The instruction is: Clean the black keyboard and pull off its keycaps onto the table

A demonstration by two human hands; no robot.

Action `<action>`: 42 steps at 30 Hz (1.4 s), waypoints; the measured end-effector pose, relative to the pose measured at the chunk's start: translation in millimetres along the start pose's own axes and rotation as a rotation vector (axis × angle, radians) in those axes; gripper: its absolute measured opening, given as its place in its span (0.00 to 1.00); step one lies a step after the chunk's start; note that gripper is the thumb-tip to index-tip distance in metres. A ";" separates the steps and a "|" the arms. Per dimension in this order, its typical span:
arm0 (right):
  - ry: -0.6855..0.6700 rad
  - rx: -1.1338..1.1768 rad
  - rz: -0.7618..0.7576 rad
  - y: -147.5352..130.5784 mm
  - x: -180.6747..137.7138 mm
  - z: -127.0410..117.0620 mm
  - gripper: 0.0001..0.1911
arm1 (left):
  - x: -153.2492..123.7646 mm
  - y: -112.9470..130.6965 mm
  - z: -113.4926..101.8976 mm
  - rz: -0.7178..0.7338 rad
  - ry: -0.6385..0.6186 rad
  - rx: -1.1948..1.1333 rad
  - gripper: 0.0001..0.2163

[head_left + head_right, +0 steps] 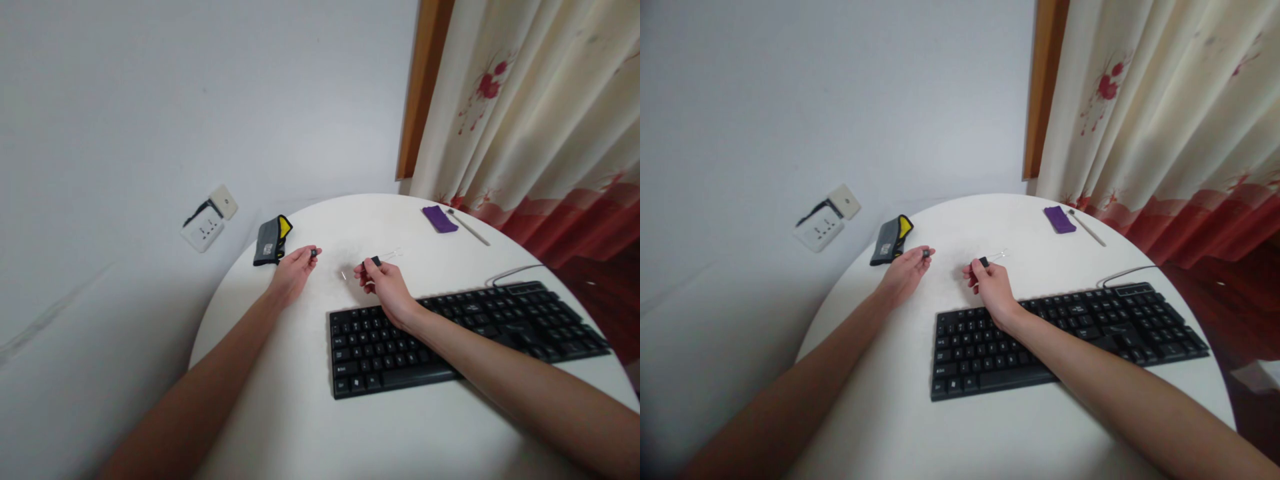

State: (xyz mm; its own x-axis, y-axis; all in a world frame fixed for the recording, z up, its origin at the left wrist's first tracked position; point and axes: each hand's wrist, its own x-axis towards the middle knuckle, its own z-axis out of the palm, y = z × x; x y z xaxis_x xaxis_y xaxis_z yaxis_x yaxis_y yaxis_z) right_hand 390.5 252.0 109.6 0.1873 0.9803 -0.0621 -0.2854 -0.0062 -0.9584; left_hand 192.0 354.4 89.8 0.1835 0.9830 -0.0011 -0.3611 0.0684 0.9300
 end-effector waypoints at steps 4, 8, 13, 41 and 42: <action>-0.004 -0.003 -0.001 -0.1 0.0 -0.3 0.23 | 1.5 -2.1 -3.6 0.060 -0.024 0.070 0.11; -0.008 -0.004 -0.001 -0.3 -0.4 -0.5 0.23 | 3.3 -1.0 -9.8 0.197 -0.003 0.423 0.16; -0.010 0.001 0.007 0.8 0.1 -0.1 0.22 | 9.3 2.9 -21.8 0.367 0.007 0.937 0.09; -0.039 -0.020 0.006 -0.4 -1.5 0.5 0.23 | 17.8 -3.8 -30.0 0.377 0.067 1.078 0.20; -0.038 -0.021 0.005 -0.3 -1.4 0.3 0.23 | 17.6 -3.8 -29.4 0.377 0.072 1.079 0.19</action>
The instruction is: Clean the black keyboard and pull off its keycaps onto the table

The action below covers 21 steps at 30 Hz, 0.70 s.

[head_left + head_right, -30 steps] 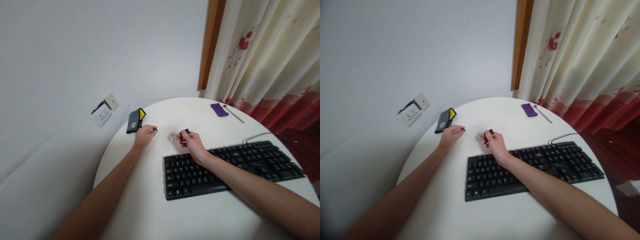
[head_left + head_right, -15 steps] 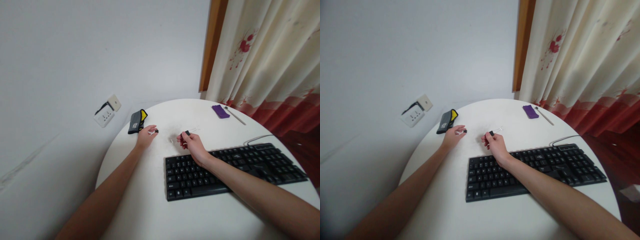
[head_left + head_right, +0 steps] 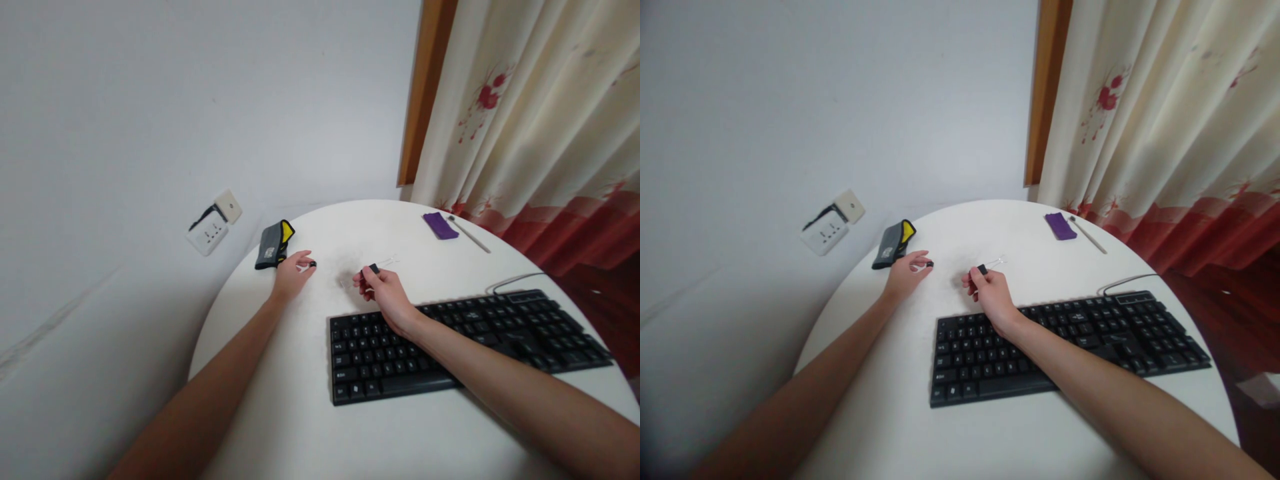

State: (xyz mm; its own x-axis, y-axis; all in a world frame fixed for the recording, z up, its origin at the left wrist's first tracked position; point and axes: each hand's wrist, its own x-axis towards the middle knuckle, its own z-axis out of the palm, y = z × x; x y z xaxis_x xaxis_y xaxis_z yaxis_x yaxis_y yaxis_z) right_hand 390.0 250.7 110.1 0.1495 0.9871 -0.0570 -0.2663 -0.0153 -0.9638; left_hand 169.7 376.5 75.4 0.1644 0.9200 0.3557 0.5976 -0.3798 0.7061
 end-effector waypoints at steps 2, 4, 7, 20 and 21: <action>0.001 -0.001 -0.001 0.0 0.3 -0.3 0.23 | 0.0 0.5 0.4 -0.003 0.001 0.002 0.19; -0.003 -0.002 -0.002 -0.1 0.5 -0.5 0.23 | 0.1 0.5 0.6 -0.007 0.003 0.003 0.19; -0.001 0.000 -0.004 0.3 0.4 -0.8 0.23 | 0.4 0.7 0.9 -0.018 0.003 0.005 0.19; -0.001 0.001 -0.025 0.8 -2.4 -2.3 0.23 | -6.9 3.2 -3.5 -0.036 0.065 -0.075 0.21; -0.003 -0.005 -0.026 0.9 -2.5 -2.2 0.23 | -7.5 3.0 -2.7 -0.054 0.058 -0.087 0.22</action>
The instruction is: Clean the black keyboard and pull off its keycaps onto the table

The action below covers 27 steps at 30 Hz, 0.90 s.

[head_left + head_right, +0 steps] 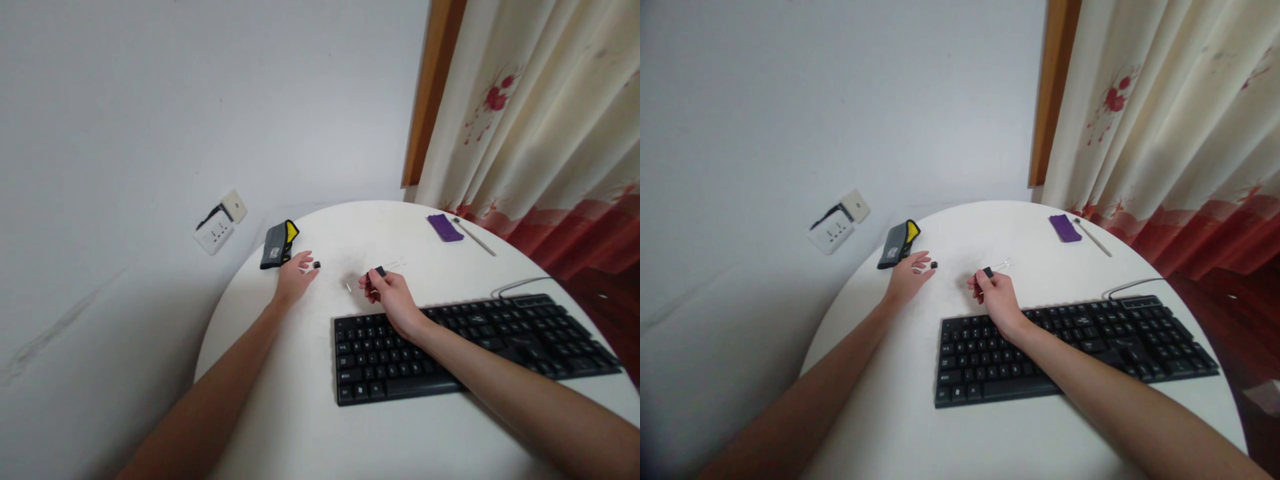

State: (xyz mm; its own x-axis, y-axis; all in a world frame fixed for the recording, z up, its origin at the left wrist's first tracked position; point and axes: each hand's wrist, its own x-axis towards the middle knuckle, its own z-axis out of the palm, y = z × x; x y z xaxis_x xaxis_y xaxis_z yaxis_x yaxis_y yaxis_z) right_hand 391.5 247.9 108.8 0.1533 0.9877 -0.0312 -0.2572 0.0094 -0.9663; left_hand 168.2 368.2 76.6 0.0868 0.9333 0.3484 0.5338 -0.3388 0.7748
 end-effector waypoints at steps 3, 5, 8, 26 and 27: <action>-0.006 -0.015 -0.006 -0.1 -0.1 0.5 0.23 | -1.3 0.1 3.6 -0.016 -0.007 0.015 0.24; -0.010 -0.022 -0.008 -0.1 -0.2 0.5 0.23 | -1.4 0.5 5.9 -0.011 -0.006 0.049 0.24; -0.016 -0.031 -0.012 0.7 -0.3 -0.1 0.23 | -0.5 0.2 8.0 -0.002 0.004 0.094 0.23; -0.026 -0.029 -0.021 2.6 -0.8 -2.8 0.22 | -9.7 7.4 6.6 -0.046 0.107 0.016 0.23; -0.023 -0.033 -0.027 1.9 -0.9 -3.1 0.22 | -11.9 11.6 5.7 -0.022 0.120 0.030 0.23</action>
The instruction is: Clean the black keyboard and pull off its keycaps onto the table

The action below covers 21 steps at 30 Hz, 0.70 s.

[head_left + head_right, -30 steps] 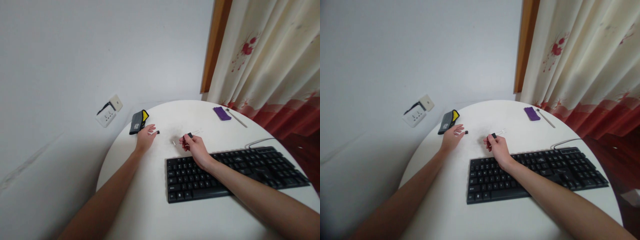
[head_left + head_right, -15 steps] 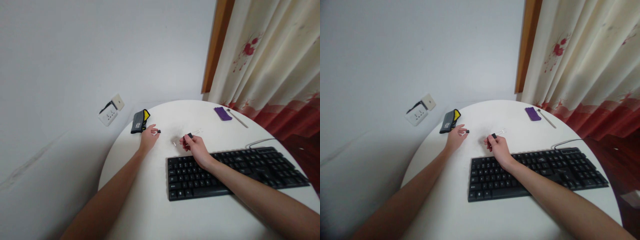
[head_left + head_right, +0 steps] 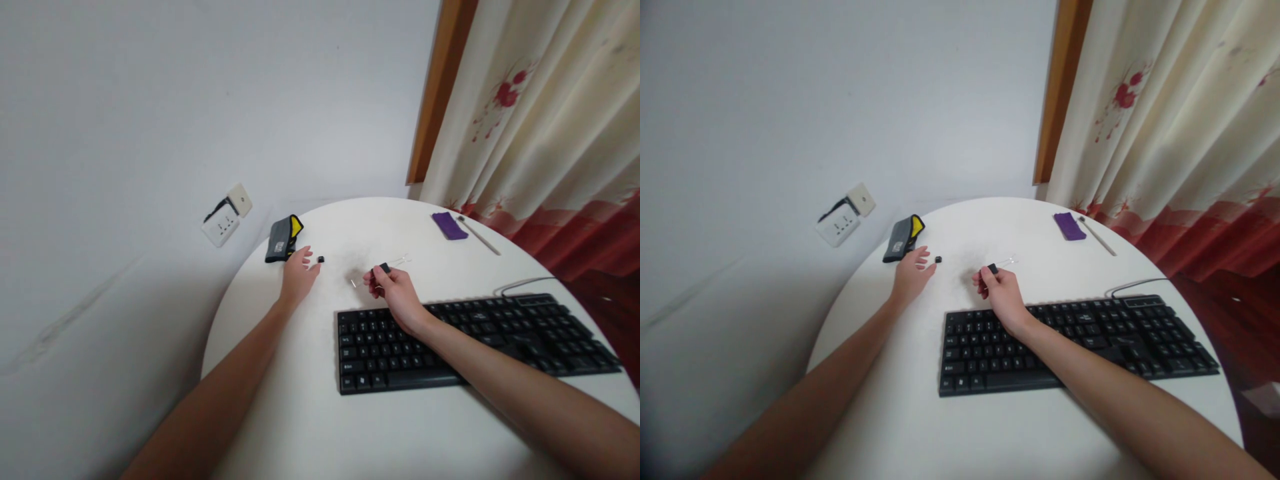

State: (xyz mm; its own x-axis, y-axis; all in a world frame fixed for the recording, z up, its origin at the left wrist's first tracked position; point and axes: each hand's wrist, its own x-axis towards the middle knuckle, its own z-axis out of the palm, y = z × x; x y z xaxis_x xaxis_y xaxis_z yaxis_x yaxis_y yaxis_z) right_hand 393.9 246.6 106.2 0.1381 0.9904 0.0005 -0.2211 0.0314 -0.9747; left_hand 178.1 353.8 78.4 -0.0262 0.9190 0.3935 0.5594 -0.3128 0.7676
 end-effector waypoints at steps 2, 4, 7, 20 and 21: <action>-0.003 -0.038 -0.026 -2.7 -0.7 -1.3 0.21 | -4.6 10.6 -2.3 0.064 0.003 0.013 0.21; -0.028 -0.133 -0.093 -6.7 -2.8 -3.5 0.18 | -9.4 23.1 -4.2 0.110 -0.034 -0.009 0.17; -0.114 -0.361 -0.246 -12.8 -8.3 -8.4 0.12 | -18.0 41.0 -6.6 0.161 -0.165 -0.042 0.11; -0.506 -0.799 -0.472 -14.2 -17.4 -16.5 0.08 | -37.9 65.6 -13.7 0.367 -1.076 -0.199 0.10; -0.541 -0.832 -0.504 -14.1 -18.5 -15.8 0.08 | -38.2 65.0 -13.0 0.348 -1.081 -0.207 0.11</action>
State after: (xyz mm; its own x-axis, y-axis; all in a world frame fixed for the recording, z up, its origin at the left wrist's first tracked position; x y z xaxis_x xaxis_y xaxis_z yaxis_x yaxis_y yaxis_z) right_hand 409.7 225.7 116.5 -0.4542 0.8240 0.3387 0.4857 0.5477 -0.6813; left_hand 204.7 295.2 119.9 0.8820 0.4697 0.0383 0.2478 -0.5313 0.8101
